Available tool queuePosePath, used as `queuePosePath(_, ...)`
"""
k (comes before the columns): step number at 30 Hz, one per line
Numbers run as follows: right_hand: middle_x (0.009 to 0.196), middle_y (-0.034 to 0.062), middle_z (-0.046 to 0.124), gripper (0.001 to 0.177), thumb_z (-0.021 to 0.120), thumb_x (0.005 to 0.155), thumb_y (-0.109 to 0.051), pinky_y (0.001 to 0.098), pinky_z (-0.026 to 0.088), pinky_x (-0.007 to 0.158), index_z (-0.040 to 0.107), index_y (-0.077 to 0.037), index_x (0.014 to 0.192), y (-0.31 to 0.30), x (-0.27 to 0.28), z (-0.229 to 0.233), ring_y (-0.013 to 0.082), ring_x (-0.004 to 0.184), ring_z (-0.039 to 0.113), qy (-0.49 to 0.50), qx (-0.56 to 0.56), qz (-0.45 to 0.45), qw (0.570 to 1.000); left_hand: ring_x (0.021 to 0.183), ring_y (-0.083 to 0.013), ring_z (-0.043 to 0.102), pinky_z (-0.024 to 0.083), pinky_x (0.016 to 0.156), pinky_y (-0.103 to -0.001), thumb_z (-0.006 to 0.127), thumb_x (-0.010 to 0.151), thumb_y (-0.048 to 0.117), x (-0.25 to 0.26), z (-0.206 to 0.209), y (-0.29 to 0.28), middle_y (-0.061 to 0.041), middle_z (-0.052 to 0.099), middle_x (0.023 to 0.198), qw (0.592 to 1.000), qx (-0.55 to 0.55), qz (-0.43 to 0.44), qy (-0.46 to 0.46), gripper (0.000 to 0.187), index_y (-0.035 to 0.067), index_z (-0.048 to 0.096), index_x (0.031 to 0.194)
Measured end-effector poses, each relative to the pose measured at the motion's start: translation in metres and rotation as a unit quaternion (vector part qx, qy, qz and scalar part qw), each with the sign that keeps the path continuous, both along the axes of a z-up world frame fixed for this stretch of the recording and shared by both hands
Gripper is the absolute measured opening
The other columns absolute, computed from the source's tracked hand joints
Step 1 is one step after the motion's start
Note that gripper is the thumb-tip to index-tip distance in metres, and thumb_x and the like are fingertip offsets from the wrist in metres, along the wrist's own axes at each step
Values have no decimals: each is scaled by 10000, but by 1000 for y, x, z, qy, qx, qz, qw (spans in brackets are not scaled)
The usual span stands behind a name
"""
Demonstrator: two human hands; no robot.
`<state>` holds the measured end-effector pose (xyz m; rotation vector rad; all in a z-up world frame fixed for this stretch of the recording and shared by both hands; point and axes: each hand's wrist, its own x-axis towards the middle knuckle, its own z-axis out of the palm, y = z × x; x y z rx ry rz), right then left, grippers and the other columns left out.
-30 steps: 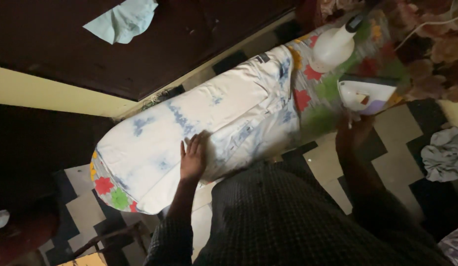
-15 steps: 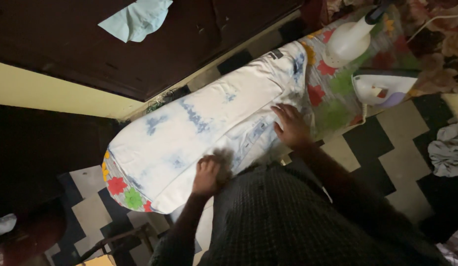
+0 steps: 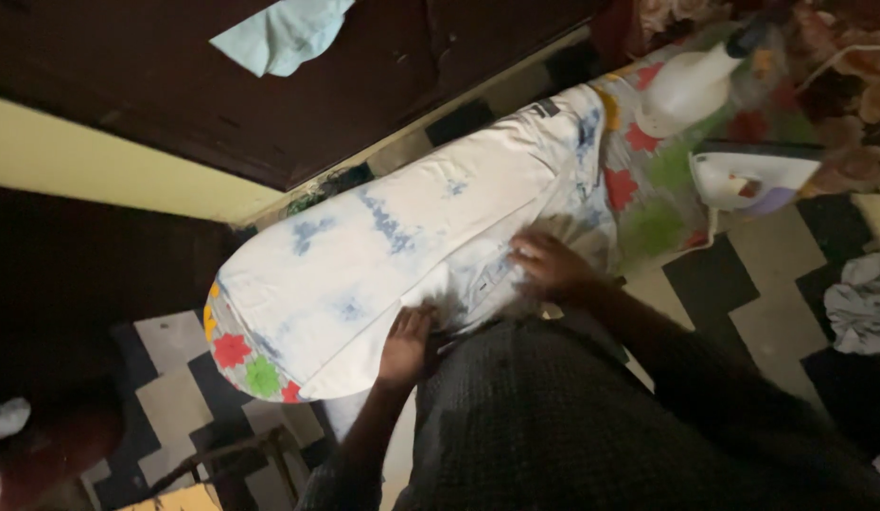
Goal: The person irons a white tie-dye shirt on a floral-patterned ironing board. They smooth the fabric with their hands, use a white iron to press the shirt, and button the front placket. The person then flips the shirt over to iron the back side.
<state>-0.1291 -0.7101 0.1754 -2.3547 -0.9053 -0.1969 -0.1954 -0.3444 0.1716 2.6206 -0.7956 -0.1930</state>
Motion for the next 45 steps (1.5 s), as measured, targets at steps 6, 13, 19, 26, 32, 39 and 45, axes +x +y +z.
queuePosePath(6, 1178, 141, 638, 316, 710, 861, -200, 504, 464, 1037, 687, -58, 1142, 9, -2, -13, 367, 1209, 578, 27, -60, -49, 997, 885, -298, 703, 568, 736, -439, 678, 920, 218, 8, 36, -21, -92, 708, 966, 974, -38, 222, 29, 208, 110, 613, 1085)
queuePosePath(13, 1067, 112, 650, 136, 697, 890, -120, 486, 491, 976, 662, -75, 1013, -12, 34, -7, 344, 1092, 615, -8, -79, -212, 974, 877, -302, 696, 568, 706, -440, 668, 846, 198, -11, 37, 11, -98, 698, 967, 965, 99, 244, -3, 240, 92, 613, 1055)
queuePosePath(19, 1094, 121, 652, 272, 711, 748, -175, 524, 493, 987, 677, -98, 1006, -33, 49, -6, 351, 1110, 621, -104, -174, -233, 951, 795, -319, 713, 582, 623, -479, 550, 1008, 171, -19, 62, 104, -90, 709, 967, 889, 259, 377, 13, 86, 120, 618, 998)
queuePosePath(26, 1077, 129, 699, 67, 700, 958, -182, 524, 498, 886, 728, -182, 1018, -86, 122, -13, 377, 1056, 654, 0, -215, -345, 914, 824, -404, 737, 590, 692, -529, 457, 1132, 347, 47, 92, 208, -203, 745, 959, 864, 232, 438, 88, 309, 160, 702, 1154)
queuePosePath(32, 1198, 179, 702, 344, 720, 914, -209, 568, 493, 910, 696, -124, 1247, -82, 182, -2, 431, 1113, 607, 10, -122, -363, 924, 952, -450, 709, 561, 794, -543, 600, 1030, 371, 114, 14, 292, -231, 736, 1043, 873, 119, 473, 11, 309, 121, 742, 1144)
queuePosePath(39, 1260, 268, 627, 511, 740, 925, -397, 558, 458, 980, 640, -8, 1241, -74, 147, -31, 466, 1185, 570, 58, -70, -452, 887, 1192, -433, 586, 473, 947, -464, 845, 851, 535, 82, -72, 263, -346, 584, 1289, 753, -63, 646, 105, 918, -124, 466, 1365)
queuePosePath(45, 1341, 347, 575, 708, 671, 1005, -557, 535, 415, 1065, 601, 79, 1310, -114, 133, -100, 489, 1252, 544, 61, 16, -547, 835, 980, -298, 677, 539, 851, -395, 778, 837, 469, 43, -78, 243, -221, 706, 1104, 698, -180, 665, 194, 701, -72, 618, 1253)
